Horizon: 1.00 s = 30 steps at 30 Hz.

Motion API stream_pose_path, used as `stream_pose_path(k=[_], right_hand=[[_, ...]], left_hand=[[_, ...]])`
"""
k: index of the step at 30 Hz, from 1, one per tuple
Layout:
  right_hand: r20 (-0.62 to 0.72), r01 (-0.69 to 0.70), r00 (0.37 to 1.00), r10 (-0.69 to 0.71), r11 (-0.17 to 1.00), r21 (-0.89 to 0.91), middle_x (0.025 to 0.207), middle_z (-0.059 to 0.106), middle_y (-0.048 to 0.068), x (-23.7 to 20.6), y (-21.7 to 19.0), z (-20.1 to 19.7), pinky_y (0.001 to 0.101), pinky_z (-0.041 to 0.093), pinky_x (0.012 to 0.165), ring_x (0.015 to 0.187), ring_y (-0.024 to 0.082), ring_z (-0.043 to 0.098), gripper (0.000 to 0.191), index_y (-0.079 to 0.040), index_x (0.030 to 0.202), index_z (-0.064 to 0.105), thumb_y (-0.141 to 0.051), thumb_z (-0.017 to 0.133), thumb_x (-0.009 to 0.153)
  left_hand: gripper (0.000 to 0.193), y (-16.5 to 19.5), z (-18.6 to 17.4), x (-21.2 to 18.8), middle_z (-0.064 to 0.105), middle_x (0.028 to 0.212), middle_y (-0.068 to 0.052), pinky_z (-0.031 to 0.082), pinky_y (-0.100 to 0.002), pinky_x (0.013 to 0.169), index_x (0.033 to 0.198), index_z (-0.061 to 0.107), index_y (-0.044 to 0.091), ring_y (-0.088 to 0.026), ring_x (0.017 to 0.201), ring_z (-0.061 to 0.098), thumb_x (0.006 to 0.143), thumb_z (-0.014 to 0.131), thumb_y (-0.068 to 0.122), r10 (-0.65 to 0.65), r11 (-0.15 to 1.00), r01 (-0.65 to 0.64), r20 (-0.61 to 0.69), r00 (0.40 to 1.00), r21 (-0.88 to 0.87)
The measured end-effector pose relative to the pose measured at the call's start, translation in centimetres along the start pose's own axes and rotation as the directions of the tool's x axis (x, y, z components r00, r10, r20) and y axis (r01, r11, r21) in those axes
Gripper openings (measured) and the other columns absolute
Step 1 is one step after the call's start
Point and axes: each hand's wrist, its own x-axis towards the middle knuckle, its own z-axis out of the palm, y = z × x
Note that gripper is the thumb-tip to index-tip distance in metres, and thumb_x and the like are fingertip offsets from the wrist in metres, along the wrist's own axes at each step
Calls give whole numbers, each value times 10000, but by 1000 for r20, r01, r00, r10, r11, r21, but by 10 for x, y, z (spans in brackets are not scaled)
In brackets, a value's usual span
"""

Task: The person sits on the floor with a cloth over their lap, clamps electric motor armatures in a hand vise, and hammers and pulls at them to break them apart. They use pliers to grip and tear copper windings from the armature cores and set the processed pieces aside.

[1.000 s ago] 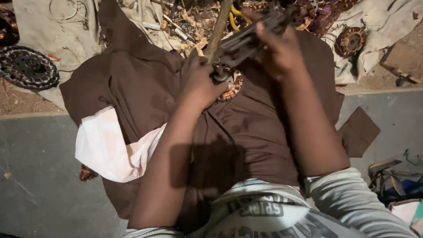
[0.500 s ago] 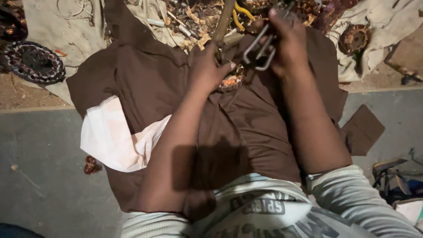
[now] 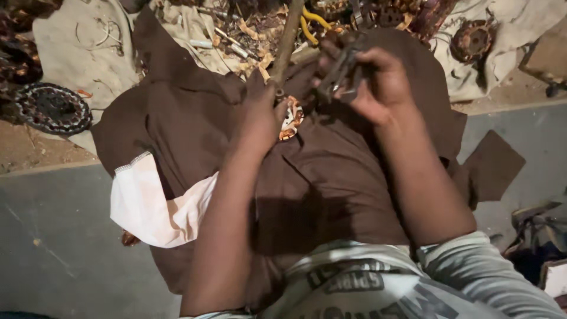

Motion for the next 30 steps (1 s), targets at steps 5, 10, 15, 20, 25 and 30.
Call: stream_pose_path(k=[5,10,15,20,25,30], right_hand=[[144,-42,988,46,999,-33,1379,626,192,3,10,3,470,557,1003,1076,261,665,597,-72,1564,452,-103,631,995],[479,-258,855,200,964,58,1198,664,242,0,16,14,347,575,757,875,219,668,509,-97,1545,423,-93,605,1070],[361,-389,764,535,828,-405,1129,679,263,-1,29,31,336,570,673,726,226,670,692,-178,1567,339,-173,644,945],[323,-110,762,561,604,-789,1159,666,193,-19,36,44,336,581,807,940,194,641,541,33,1478,419,-130,651,1017],[338,-258,813,474,813,-521,1030,691,187,-29,10,45,333,542,669,751,206,655,629,48,1490,459,-142,715,948],[285,-200,892,351,871,-448,987,728,224,-14,10,48,379,578,600,681,261,707,672,13,1445,450,-223,733,882]], left_hand=[[509,-1,-10,2,689,1168,-251,529,-493,904,1236,666,49,-435,1090,661,987,662,493,108,978,-125,-107,988,-166],[662,20,-28,22,635,1379,-209,418,-387,1187,1383,613,50,-368,1352,575,1074,415,601,80,737,-308,-376,923,-601],[641,51,-65,10,617,1461,-119,380,-361,1231,1447,561,162,-296,1405,528,1094,337,647,515,662,-675,-456,726,-326],[590,71,-96,27,674,1341,-98,485,-480,1008,1517,497,274,-328,1208,636,997,410,538,28,973,-122,425,905,196],[623,73,-118,48,391,1631,-90,315,-440,1204,1557,458,309,-309,1485,375,1039,270,599,375,926,-305,620,689,-222],[706,83,-90,29,194,1765,-7,115,-450,1352,1659,258,282,-276,1635,161,1104,177,712,703,577,-621,-65,708,-531]])
